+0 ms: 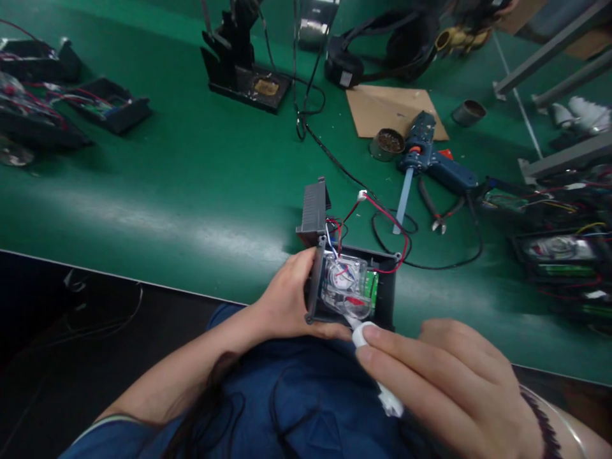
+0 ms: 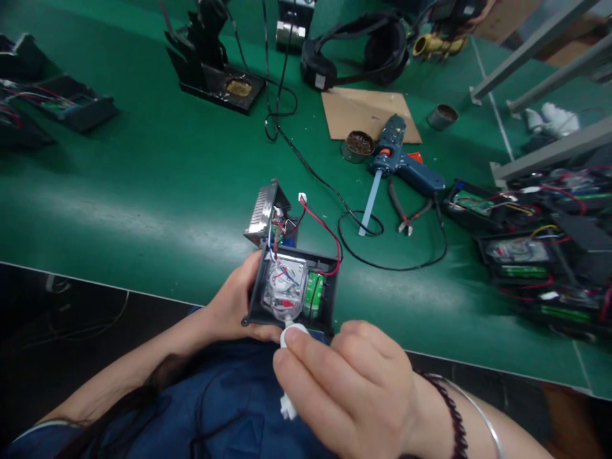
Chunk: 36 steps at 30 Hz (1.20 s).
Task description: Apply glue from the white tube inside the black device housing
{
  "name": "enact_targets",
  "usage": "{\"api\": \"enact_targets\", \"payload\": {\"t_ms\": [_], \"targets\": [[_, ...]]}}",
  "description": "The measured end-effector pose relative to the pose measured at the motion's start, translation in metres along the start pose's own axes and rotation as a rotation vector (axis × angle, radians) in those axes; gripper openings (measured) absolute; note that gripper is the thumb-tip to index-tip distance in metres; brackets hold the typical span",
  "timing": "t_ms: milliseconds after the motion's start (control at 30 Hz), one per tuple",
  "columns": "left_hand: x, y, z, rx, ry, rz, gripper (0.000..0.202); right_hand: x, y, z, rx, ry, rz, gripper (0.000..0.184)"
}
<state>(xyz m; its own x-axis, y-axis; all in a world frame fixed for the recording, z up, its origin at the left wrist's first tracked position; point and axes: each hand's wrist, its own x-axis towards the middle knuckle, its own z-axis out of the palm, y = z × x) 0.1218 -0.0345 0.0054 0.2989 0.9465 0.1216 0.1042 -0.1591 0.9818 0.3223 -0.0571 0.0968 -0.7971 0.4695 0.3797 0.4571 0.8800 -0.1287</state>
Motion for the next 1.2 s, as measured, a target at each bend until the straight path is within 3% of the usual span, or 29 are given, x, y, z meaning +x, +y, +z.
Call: {"api": "enact_targets", "payload": {"t_ms": [300,800,1000,1200], "targets": [[0.001,0.000,0.002,-0.041,0.008,0.012,0.090,0.002,0.012,-0.007,0.087,-0.016,-0.039,0.021],[-0.001,-0.004,0.003,-0.003,0.002,0.035,0.082,0.012,0.006,0.004,0.095,0.068,-0.066,0.029],[-0.001,-0.004,0.002,-0.007,-0.013,0.012,0.081,0.010,0.002,0.009,0.101,0.118,-0.065,0.016],[-0.004,-0.006,0.001,0.021,-0.007,0.015,0.079,0.008,-0.007,0.013,0.002,0.150,-0.025,0.016]]}}
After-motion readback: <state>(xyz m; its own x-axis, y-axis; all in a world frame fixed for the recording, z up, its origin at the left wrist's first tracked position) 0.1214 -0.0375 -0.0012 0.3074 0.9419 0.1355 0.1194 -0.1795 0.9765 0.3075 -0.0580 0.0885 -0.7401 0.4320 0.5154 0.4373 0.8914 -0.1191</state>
